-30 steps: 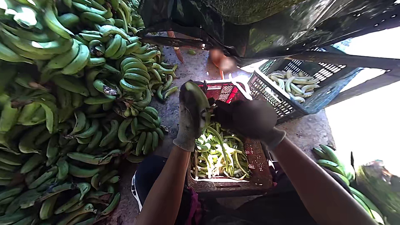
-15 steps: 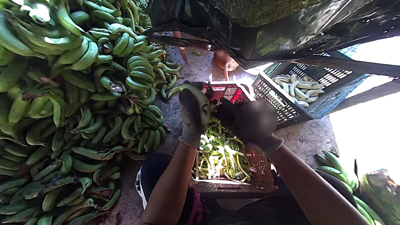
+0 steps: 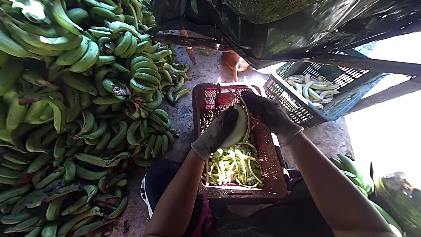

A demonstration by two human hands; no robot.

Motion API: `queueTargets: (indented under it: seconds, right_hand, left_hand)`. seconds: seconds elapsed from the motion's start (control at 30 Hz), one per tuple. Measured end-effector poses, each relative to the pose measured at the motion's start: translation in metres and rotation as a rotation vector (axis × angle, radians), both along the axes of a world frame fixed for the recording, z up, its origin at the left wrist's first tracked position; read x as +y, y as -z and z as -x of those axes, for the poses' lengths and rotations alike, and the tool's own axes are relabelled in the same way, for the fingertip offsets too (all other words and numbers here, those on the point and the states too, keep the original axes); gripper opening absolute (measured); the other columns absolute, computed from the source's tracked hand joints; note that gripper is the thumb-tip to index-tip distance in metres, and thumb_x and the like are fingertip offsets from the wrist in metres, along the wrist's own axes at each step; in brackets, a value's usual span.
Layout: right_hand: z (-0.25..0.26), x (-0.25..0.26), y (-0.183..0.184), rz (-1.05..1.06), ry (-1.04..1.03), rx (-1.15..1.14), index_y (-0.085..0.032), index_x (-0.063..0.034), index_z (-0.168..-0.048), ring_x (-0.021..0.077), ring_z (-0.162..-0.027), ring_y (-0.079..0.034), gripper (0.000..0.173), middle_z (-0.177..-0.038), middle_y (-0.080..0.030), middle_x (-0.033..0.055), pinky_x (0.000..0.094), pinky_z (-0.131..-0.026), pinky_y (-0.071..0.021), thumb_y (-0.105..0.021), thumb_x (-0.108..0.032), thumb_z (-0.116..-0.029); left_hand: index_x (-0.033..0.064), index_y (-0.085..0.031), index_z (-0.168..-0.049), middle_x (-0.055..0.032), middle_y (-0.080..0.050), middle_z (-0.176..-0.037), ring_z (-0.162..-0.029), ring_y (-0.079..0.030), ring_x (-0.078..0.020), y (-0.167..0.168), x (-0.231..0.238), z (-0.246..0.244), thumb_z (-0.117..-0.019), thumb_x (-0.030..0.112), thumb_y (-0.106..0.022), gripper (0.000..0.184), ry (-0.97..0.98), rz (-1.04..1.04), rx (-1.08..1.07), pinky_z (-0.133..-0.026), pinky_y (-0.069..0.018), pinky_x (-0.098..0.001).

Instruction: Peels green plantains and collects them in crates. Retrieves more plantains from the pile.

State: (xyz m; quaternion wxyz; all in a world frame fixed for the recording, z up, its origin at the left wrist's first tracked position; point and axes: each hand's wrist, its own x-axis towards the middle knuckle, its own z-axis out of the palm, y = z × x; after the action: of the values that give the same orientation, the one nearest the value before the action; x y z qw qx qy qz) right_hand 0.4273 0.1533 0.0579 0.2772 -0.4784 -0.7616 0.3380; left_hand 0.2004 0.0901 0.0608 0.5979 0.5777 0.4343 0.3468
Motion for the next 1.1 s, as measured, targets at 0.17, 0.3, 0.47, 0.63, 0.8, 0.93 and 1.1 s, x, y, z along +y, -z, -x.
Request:
queueTargets:
  seconds: [0.17, 0.3, 0.47, 0.63, 0.8, 0.93, 1.1]
  right_hand:
    - [0.02, -0.028, -0.003, -0.361, -0.039, -0.184, -0.051, -0.0245, -0.152, 0.025, -0.104, -0.067, 0.055, -0.114, -0.071, 0.0087, 0.0504, -0.091, -0.0537, -0.05, -0.047, -0.1019]
    - [0.021, -0.036, 0.001, -0.601, -0.062, -0.194, -0.06, -0.0241, -0.145, 0.0273, -0.099, -0.068, 0.059, -0.11, -0.071, 0.0119, 0.0501, -0.084, -0.0542, -0.06, -0.054, -0.0937]
    - [0.021, -0.031, -0.002, -0.749, 0.004, -0.236, -0.064, -0.0273, -0.138, 0.0309, -0.094, -0.069, 0.052, -0.109, -0.072, 0.0147, 0.0529, -0.079, -0.0547, -0.063, -0.052, -0.0928]
    - [0.025, -0.04, -0.007, -0.658, 0.056, -0.277, -0.056, -0.0239, -0.148, 0.0331, -0.104, -0.067, 0.057, -0.12, -0.068, 0.0166, 0.0546, -0.084, -0.0526, -0.057, -0.047, -0.0955]
    - [0.021, -0.039, -0.026, -0.433, 0.046, -0.213, -0.05, -0.0248, -0.153, 0.0249, -0.098, -0.067, 0.054, -0.113, -0.069, 0.0107, 0.0479, -0.082, -0.0552, -0.05, -0.041, -0.1014]
    - [0.017, -0.032, -0.017, -0.546, 0.042, -0.261, -0.056, -0.0249, -0.149, 0.0299, -0.099, -0.067, 0.059, -0.111, -0.07, 0.013, 0.0521, -0.083, -0.0542, -0.059, -0.049, -0.0947]
    - [0.031, -0.036, -0.016, -0.353, 0.123, -0.304, -0.047, -0.0262, -0.155, 0.0348, -0.105, -0.065, 0.061, -0.121, -0.065, 0.0174, 0.0564, -0.083, -0.0535, -0.06, -0.04, -0.0973]
  left_hand:
    - [0.0216, -0.063, -0.117, 0.0018, -0.067, -0.091, -0.072, -0.064, -0.0074, 0.018, 0.019, 0.0, -0.1067, 0.055, -0.036, 0.044, -0.367, 0.134, -0.573, -0.058, -0.0552, -0.0243]
    - [0.0182, -0.059, -0.128, -0.0029, -0.069, -0.105, -0.086, -0.069, -0.0112, 0.02, 0.031, 0.003, -0.108, 0.054, -0.027, 0.052, -0.356, 0.115, -0.836, -0.069, -0.0591, -0.0279]
    - [0.0141, -0.057, -0.127, -0.0058, -0.068, -0.114, -0.105, -0.067, -0.0166, 0.025, 0.043, 0.012, -0.1104, 0.042, -0.019, 0.051, -0.268, 0.059, -1.109, -0.087, -0.0582, -0.0344]
    - [0.0217, -0.059, -0.129, -0.0003, -0.069, -0.112, -0.098, -0.068, -0.0113, 0.009, 0.026, 0.008, -0.1096, 0.051, -0.022, 0.051, -0.386, -0.029, -0.884, -0.08, -0.0596, -0.0311]
    - [0.0191, -0.055, -0.134, -0.003, -0.068, -0.107, -0.087, -0.068, -0.01, 0.002, 0.018, -0.001, -0.1097, 0.047, -0.032, 0.043, -0.282, -0.127, -0.817, -0.071, -0.059, -0.0264]
    - [0.0246, -0.06, -0.126, 0.0035, -0.067, -0.096, -0.08, -0.065, -0.0049, 0.002, 0.012, 0.0, -0.107, 0.056, -0.033, 0.046, -0.34, -0.037, -0.603, -0.066, -0.0564, -0.023]
    - [0.0209, -0.049, -0.145, -0.0041, -0.063, -0.117, -0.095, -0.062, -0.0116, 0.006, 0.011, -0.002, -0.109, 0.049, -0.031, 0.049, -0.47, -0.19, -0.007, -0.079, -0.0556, -0.0352]
